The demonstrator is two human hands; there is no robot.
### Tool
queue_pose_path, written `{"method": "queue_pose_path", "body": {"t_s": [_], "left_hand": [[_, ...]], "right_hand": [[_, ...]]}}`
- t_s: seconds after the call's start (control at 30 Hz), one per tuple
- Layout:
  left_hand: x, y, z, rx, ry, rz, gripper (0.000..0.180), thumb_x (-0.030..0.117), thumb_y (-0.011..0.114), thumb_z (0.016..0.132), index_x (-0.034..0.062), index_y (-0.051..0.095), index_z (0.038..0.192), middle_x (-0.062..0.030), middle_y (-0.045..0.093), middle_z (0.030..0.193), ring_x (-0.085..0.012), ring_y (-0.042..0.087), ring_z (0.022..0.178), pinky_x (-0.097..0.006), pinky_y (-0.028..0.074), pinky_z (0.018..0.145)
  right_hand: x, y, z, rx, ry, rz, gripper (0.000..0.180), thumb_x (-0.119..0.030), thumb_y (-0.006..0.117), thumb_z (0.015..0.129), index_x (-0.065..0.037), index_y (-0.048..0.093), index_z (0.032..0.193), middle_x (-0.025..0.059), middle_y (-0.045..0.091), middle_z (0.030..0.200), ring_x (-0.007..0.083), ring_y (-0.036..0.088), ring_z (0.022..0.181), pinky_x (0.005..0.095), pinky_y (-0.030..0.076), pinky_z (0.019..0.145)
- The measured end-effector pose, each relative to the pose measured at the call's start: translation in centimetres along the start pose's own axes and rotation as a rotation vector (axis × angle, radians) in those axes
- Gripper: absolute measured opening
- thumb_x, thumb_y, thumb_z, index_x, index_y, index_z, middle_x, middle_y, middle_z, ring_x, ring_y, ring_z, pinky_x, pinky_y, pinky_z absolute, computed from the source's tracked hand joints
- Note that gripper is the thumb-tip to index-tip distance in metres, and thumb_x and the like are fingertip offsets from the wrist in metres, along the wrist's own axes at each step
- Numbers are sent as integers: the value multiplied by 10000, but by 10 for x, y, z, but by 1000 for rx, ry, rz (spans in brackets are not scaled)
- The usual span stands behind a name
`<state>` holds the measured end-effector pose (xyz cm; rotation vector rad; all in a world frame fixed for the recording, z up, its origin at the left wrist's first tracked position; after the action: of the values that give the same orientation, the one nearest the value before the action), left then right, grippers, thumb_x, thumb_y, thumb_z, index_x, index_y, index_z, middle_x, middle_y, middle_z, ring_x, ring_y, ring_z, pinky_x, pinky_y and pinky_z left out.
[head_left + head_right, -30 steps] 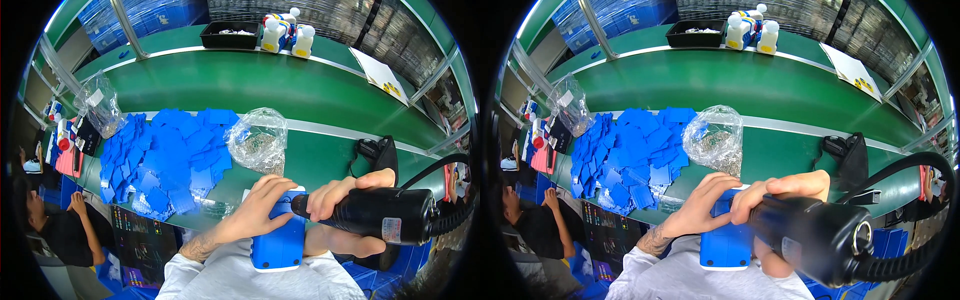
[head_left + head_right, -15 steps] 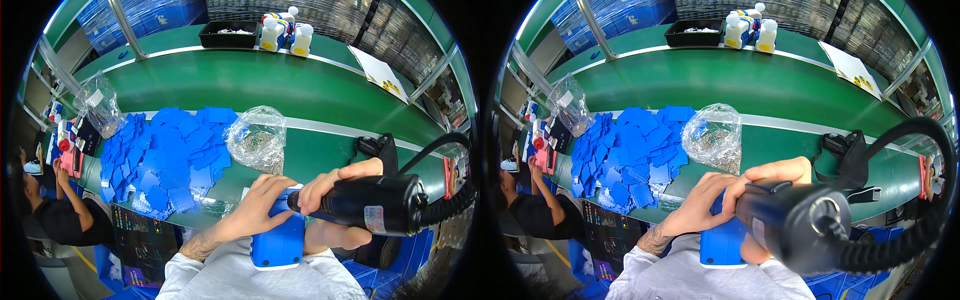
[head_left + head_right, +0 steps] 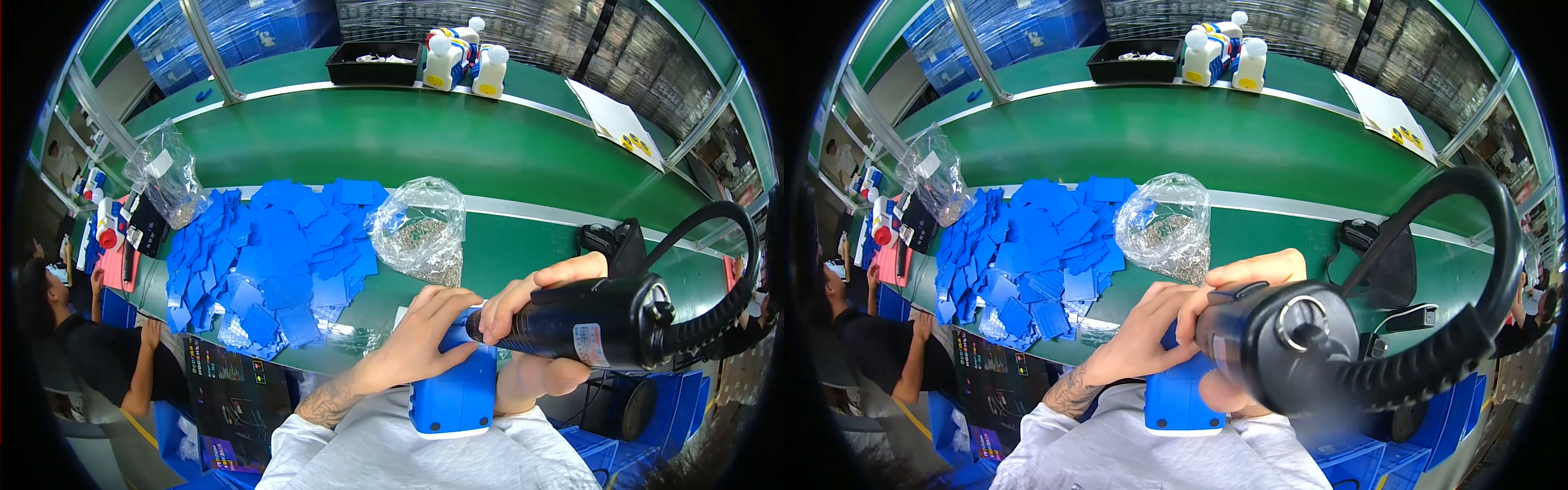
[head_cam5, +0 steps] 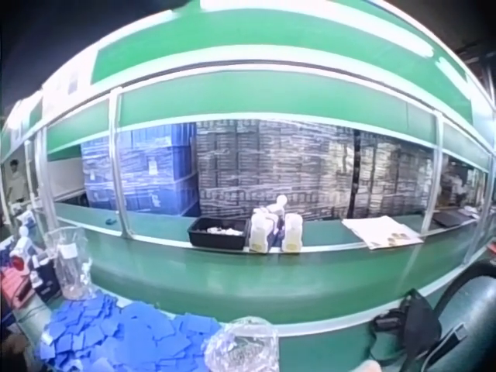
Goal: Assembling plastic toy units on a factory production line by attaching components and using tools like an electric screwdriver and a heat gun.
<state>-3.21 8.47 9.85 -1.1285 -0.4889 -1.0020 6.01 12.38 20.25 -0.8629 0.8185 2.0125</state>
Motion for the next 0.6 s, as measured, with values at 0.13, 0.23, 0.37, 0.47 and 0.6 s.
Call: {"method": "queue_pose_path", "body": {"t_s": [0.13,0.23,0.37,0.47,0.6], "left_hand": [[-4,-1,-6,24,6,31,569,185,698,699,23,477,1198,-153,501,1181,-343,442,1089,-423,368,935],[-5,-3,-15,42,31,45,524,206,688,748,29,477,1194,-150,503,1192,-336,452,1104,-418,375,934],[-12,-14,-35,-2,-29,24,543,313,608,834,65,414,1276,-187,352,1326,-367,385,1172,-436,324,1000],[-28,-17,-47,28,-105,20,518,392,494,899,210,322,1352,-254,400,1238,-413,445,1113,-465,382,932],[-35,-33,-69,12,-304,-155,498,347,382,958,266,210,1418,-214,617,843,-360,615,697,-437,497,700]], "right_hand": [[-3,-3,-4,129,-69,23,813,-714,545,724,14,337,1019,95,491,550,180,493,422,282,430,388],[-27,-38,-14,173,-313,197,751,-589,563,805,37,311,1136,144,544,639,199,568,548,311,465,463],[-7,-138,-1,-475,-66,391,597,-376,618,800,-18,367,1208,192,532,649,339,526,550,458,413,519],[3,-129,-3,307,97,-157,455,-339,540,868,104,554,973,200,595,775,297,566,717,351,483,636],[79,-157,-14,127,114,-1292,526,-345,603,852,91,467,1114,234,582,899,338,574,787,389,489,696]]}}
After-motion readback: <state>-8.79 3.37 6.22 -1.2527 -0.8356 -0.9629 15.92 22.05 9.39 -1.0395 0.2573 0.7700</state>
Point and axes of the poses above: each hand's wrist, its own z-axis towards the middle knuckle, its own y-axis out of the palm, x = y × z, the point moved 7 cm from there along z, towards the middle knuckle
